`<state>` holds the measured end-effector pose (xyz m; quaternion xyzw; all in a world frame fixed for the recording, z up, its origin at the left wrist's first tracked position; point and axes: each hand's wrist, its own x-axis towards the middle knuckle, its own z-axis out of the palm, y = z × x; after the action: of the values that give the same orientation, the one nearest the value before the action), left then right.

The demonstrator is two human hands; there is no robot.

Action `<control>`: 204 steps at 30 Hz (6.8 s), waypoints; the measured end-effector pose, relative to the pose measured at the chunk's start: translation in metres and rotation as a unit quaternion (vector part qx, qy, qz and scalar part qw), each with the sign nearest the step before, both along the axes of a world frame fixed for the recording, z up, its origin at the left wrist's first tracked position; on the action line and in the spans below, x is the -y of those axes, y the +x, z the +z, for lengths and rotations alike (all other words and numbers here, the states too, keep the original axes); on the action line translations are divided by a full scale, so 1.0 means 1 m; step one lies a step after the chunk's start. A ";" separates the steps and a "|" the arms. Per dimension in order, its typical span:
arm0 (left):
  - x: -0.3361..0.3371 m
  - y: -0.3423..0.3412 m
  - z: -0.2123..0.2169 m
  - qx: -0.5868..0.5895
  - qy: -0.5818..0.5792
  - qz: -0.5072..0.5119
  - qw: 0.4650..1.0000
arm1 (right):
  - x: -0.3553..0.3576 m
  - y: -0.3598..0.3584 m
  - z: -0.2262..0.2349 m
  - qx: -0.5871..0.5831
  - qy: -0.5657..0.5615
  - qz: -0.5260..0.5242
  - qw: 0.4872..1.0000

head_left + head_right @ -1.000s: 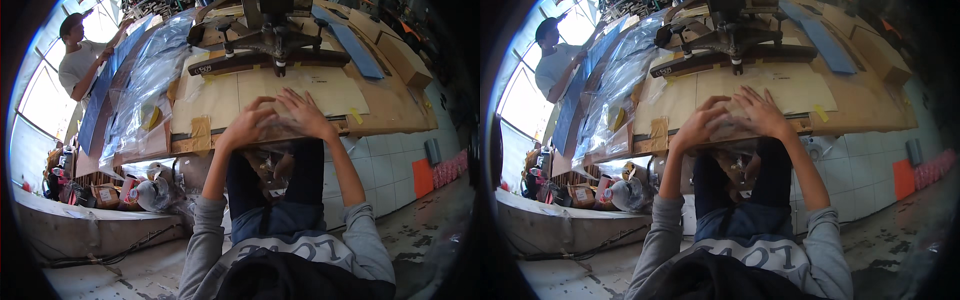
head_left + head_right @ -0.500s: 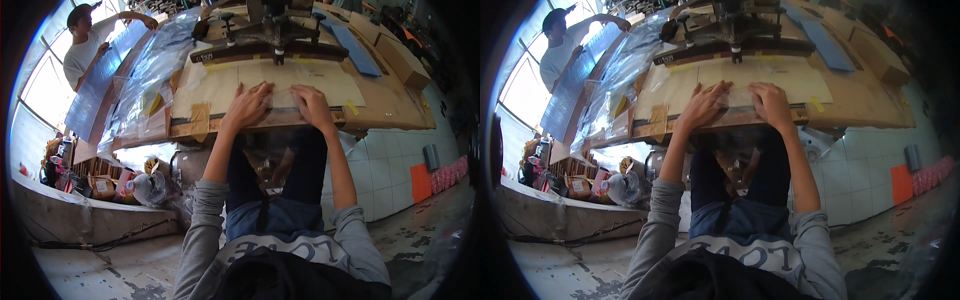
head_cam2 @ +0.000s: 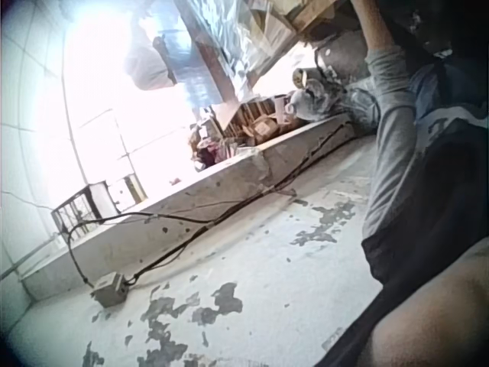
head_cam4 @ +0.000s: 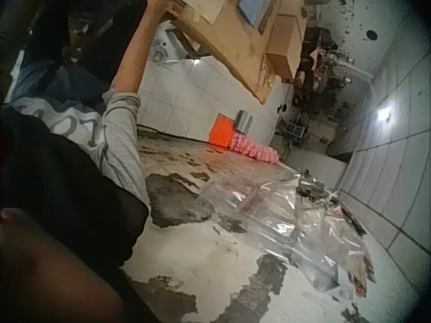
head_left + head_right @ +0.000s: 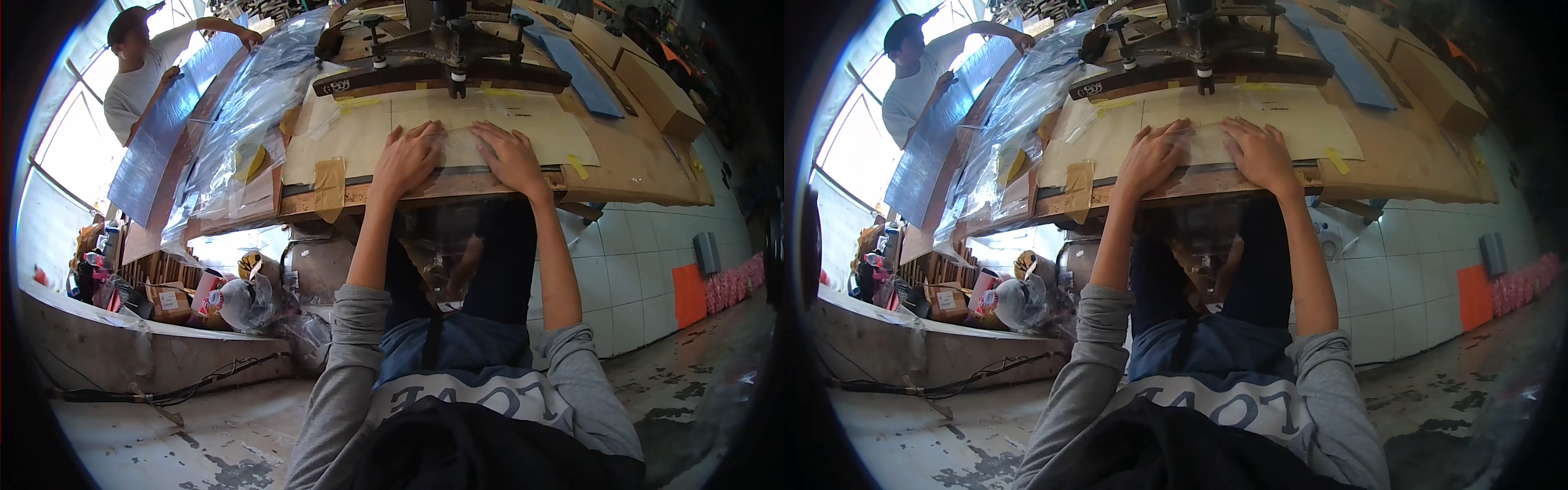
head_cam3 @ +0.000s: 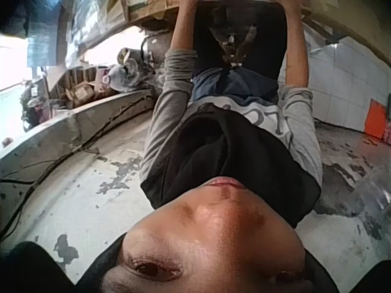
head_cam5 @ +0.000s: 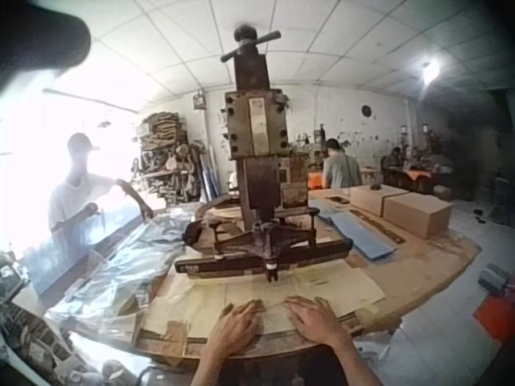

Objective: The person applies small adhesive strips to a large transparent plastic sheet and uses a manual press to secure them at a workbench.

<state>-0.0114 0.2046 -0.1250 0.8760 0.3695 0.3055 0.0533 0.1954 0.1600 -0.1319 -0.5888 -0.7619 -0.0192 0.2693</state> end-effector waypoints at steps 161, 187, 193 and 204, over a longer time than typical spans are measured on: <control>-0.001 0.002 -0.004 -0.026 -0.019 0.037 0.999 | -0.009 0.004 -0.004 -0.036 0.032 0.017 0.999; 0.015 0.003 -0.001 -0.084 -0.026 0.132 0.987 | -0.007 0.002 -0.001 -0.036 0.013 0.005 0.999; 0.015 0.003 -0.001 -0.085 -0.026 0.132 0.987 | -0.007 0.002 -0.001 -0.038 0.006 0.006 0.999; 0.015 0.002 -0.002 -0.070 -0.021 0.128 0.989 | -0.007 0.002 0.000 -0.040 0.003 0.010 0.999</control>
<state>-0.0090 0.1897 -0.1272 0.8394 0.4875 0.2403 0.0064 0.1972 0.1668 -0.1318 -0.5809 -0.7563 0.0045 0.3010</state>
